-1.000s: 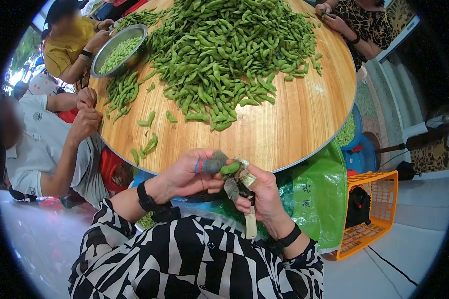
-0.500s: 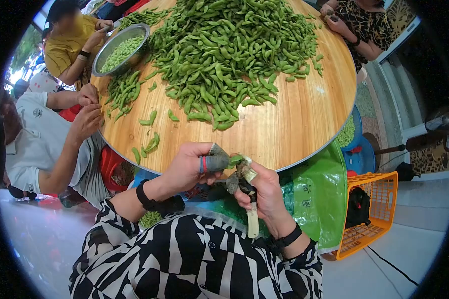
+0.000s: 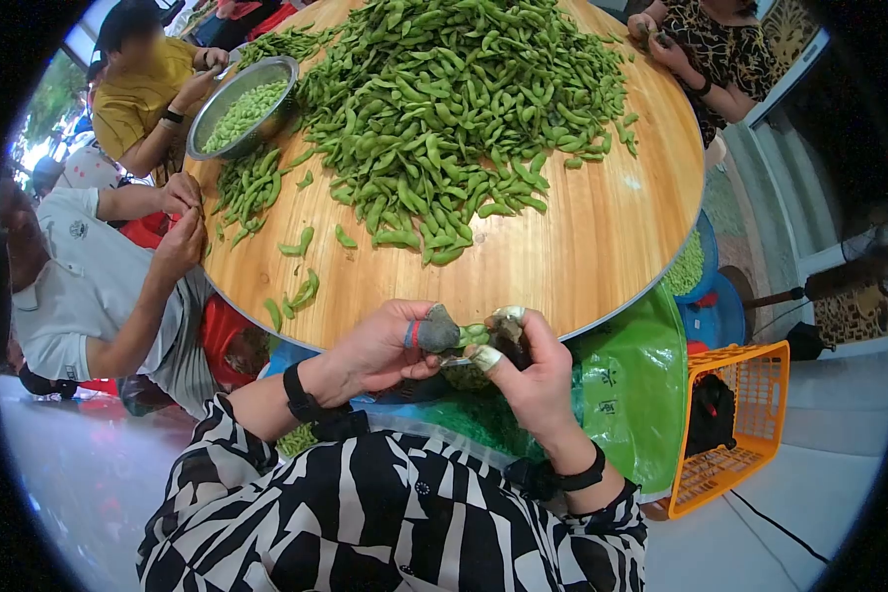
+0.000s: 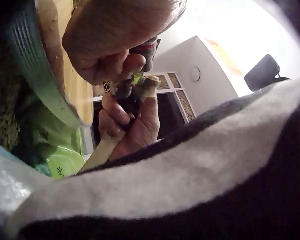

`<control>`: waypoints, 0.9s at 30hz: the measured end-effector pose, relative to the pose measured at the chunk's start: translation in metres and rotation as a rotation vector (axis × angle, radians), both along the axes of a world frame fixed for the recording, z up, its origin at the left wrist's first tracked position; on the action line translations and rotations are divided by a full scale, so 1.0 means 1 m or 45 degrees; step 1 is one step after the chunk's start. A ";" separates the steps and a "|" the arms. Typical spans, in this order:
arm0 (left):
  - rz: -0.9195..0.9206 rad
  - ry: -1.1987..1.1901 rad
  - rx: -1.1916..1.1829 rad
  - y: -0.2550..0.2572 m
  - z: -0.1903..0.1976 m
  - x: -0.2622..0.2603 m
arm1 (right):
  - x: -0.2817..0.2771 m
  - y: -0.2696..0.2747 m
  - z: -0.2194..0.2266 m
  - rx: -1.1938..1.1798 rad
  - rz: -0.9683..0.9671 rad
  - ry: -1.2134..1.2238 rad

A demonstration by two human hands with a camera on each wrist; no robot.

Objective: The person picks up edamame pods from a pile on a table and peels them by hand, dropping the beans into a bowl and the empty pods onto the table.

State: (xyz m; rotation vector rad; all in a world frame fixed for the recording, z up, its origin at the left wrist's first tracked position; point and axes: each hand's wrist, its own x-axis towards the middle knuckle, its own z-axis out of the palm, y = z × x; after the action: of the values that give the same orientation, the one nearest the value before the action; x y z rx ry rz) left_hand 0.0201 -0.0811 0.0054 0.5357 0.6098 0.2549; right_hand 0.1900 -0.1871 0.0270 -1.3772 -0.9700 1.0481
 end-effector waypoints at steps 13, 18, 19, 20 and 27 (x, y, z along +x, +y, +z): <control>0.002 0.063 0.164 -0.008 0.002 0.006 | -0.001 0.004 -0.005 -0.062 0.172 -0.091; -0.041 0.247 0.545 -0.015 0.007 0.005 | 0.005 0.003 -0.011 -0.100 0.190 -0.243; -0.062 0.162 0.518 -0.017 -0.001 0.005 | 0.005 0.002 -0.013 -0.119 0.196 -0.332; -0.074 0.082 0.499 -0.020 -0.006 0.003 | 0.003 0.001 -0.015 -0.081 0.159 -0.316; -0.334 0.173 0.625 -0.025 -0.013 0.002 | 0.009 0.000 -0.020 0.278 0.249 -0.824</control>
State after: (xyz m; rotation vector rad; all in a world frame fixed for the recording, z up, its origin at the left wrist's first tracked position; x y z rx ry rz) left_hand 0.0225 -0.1056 -0.0079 1.1043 0.6016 0.1177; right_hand 0.1988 -0.1874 0.0070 -1.4836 -1.6673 0.6047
